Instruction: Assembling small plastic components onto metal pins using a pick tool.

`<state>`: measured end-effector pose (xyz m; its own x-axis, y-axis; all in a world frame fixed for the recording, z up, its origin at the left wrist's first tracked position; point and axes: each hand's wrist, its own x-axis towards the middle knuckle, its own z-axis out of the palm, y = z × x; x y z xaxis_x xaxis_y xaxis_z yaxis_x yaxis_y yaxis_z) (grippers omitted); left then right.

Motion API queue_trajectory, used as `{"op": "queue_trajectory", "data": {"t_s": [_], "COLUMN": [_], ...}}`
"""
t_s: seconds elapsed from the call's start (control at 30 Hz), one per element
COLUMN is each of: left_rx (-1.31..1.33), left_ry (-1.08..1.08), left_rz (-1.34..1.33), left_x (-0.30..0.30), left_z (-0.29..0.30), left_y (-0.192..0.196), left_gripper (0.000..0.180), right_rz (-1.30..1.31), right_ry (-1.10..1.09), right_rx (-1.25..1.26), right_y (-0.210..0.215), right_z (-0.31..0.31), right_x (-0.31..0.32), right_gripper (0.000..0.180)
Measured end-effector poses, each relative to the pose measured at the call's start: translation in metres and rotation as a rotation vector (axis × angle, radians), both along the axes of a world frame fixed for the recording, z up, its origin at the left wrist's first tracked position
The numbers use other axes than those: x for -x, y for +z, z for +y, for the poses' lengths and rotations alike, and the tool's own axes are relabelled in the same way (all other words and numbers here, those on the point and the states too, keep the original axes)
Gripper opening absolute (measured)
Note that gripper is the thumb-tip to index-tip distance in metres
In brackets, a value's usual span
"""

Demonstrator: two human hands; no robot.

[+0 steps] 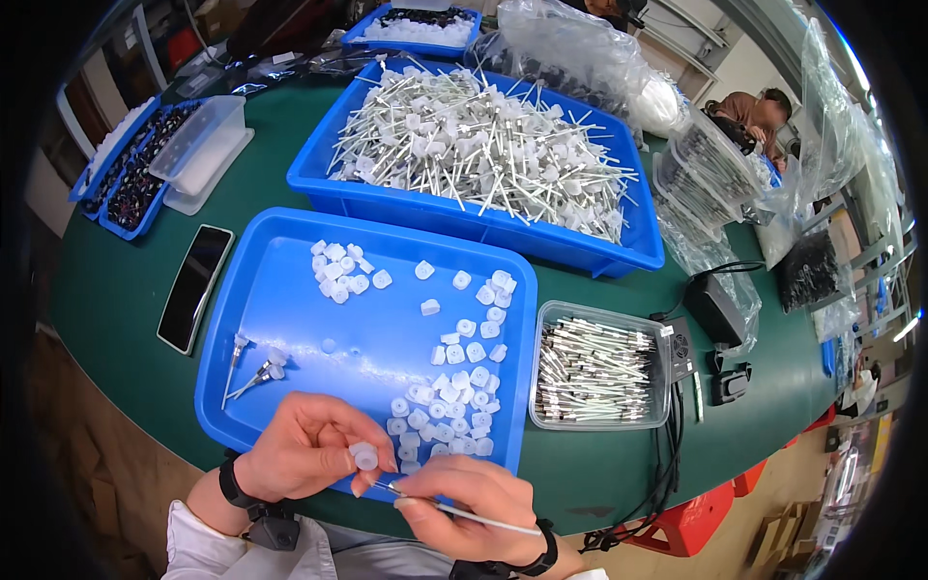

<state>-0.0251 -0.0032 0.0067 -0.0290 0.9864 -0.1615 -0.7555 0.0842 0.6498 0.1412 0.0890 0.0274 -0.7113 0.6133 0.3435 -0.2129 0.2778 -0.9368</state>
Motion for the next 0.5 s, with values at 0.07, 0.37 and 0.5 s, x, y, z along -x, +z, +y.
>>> {"op": "queue_trajectory", "data": {"t_s": [0.07,0.37,0.5], "left_rx": [-0.034,-0.034,-0.113], "left_ry": [-0.023,-0.016,-0.084], "left_rz": [0.045,0.042,0.001], "left_x": [0.000,0.000,0.004], "left_z": [0.001,0.000,-0.001], "left_y": [-0.003,-0.002,-0.009], "left_gripper": [0.020,0.019,0.027], "right_rz": [0.090,0.105,0.062], "right_ry": [-0.025,0.000,0.124], "right_rx": [0.105,-0.335,-0.302], "right_y": [-0.005,0.002,-0.003], "right_z": [-0.004,0.006,0.012], "right_x": [0.002,0.007,0.002], "right_gripper": [0.012,0.016,0.026]}}
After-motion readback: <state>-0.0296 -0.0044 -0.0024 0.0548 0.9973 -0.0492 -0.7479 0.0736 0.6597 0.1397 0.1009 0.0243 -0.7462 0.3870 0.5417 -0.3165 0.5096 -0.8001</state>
